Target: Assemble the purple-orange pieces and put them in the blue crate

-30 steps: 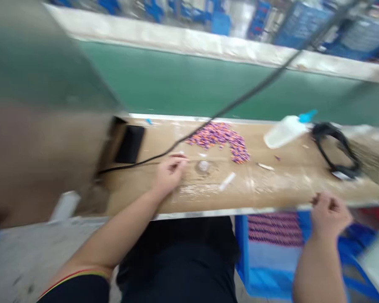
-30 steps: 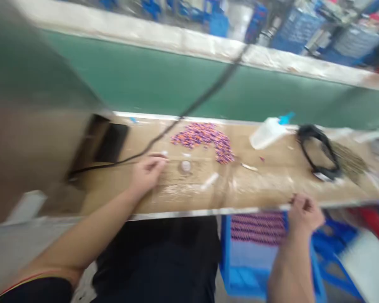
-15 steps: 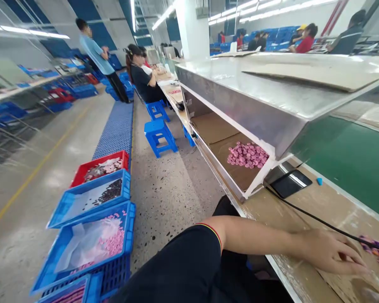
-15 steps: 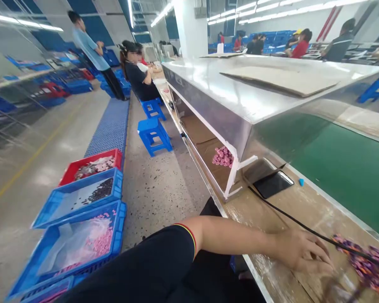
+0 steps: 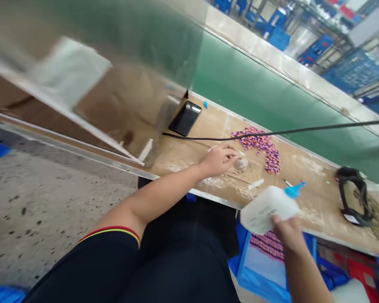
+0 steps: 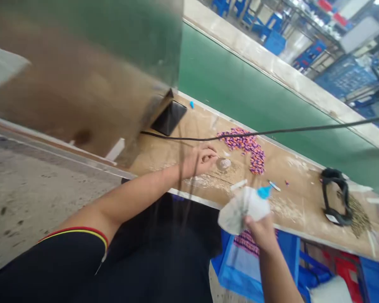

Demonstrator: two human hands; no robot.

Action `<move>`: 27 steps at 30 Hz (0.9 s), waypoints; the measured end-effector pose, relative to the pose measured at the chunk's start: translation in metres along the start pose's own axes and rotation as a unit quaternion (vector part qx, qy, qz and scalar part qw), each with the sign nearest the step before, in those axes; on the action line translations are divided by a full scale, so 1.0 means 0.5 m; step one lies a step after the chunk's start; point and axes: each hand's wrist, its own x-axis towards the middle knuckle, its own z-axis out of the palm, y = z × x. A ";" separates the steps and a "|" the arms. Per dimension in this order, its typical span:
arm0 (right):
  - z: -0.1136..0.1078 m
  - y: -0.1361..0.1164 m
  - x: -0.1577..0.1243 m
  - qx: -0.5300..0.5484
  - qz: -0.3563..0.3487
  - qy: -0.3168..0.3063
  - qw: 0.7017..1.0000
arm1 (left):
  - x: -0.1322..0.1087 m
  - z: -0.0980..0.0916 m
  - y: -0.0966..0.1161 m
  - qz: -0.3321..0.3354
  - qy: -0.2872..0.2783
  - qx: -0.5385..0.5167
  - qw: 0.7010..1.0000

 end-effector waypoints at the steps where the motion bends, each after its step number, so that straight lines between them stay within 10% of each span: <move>1: 0.020 0.010 -0.007 0.014 0.013 0.001 1.000 | -0.001 0.000 -0.001 0.001 -0.001 -0.003 1.000; 7: 0.107 -0.004 0.056 0.053 0.097 -0.037 0.993 | -0.001 -0.003 0.002 0.003 -0.001 0.001 1.000; 21: 0.061 -0.054 0.127 0.171 0.280 -0.084 0.941 | 0.003 -0.003 -0.006 0.048 0.030 -0.021 0.998; 27: 0.085 -0.022 0.120 0.101 0.158 -0.009 0.982 | 0.002 -0.007 -0.004 0.033 0.014 -0.003 0.999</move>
